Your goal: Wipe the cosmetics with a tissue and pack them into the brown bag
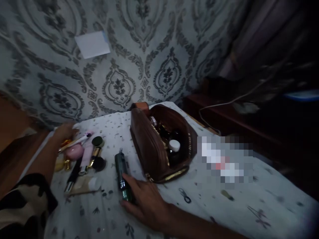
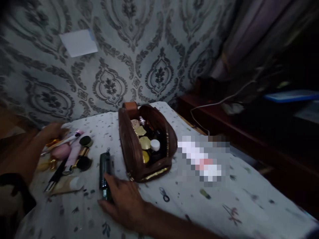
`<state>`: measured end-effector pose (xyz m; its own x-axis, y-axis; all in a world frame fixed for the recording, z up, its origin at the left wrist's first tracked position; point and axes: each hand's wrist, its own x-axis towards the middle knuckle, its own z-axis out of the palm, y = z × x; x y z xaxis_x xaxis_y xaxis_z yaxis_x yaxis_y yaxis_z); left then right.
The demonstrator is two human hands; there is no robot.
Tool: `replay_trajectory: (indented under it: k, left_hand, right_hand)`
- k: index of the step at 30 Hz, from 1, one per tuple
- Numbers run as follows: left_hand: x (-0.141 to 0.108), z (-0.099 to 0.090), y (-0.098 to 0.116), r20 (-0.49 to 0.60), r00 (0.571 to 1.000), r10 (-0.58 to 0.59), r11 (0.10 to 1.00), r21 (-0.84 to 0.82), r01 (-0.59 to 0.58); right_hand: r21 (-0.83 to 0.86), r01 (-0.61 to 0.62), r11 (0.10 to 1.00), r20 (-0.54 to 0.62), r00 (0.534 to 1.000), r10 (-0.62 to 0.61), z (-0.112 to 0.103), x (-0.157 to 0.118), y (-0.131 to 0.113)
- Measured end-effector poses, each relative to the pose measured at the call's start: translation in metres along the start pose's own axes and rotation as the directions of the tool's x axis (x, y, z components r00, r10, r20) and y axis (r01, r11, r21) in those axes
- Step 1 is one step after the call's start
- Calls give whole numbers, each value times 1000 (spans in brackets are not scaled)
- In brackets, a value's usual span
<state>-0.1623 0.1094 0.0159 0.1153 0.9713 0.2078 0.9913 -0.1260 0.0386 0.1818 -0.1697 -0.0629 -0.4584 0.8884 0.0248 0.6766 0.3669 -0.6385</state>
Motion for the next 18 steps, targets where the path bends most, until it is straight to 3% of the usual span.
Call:
replay_trajectory:
  k: [3,4,8,10,13,15,18]
  left_hand:
    - [-7,-10,11,19,998,-58,985,164,55]
    - [-11,-15,17,-30,997,-78,974,213,82]
    - [-43,-41,55,-159,986,-46,997,59,56]
    - [-75,-53,82,-209,976,57,997,-47,-68]
    - [-136,-64,125,-353,923,156,952,-196,-236]
    - [-176,-63,150,-434,874,217,894,-271,-356]
    - [-221,-56,176,-436,851,292,832,-323,-451]
  right_hand:
    - [-7,11,1000,-19,1000,-11,-5,-1,-2]
    - [-13,15,1000,-30,999,-15,-6,-1,-2]
    - [-18,24,1000,-41,999,-25,-11,0,-4]
    - [-24,12,1000,-35,999,-13,-13,0,-5]
    - [10,17,1000,-54,998,-17,-14,-2,-6]
    - [66,45,997,-98,994,-39,-13,-4,-6]
    - [162,110,981,-186,979,-79,-12,-7,-6]
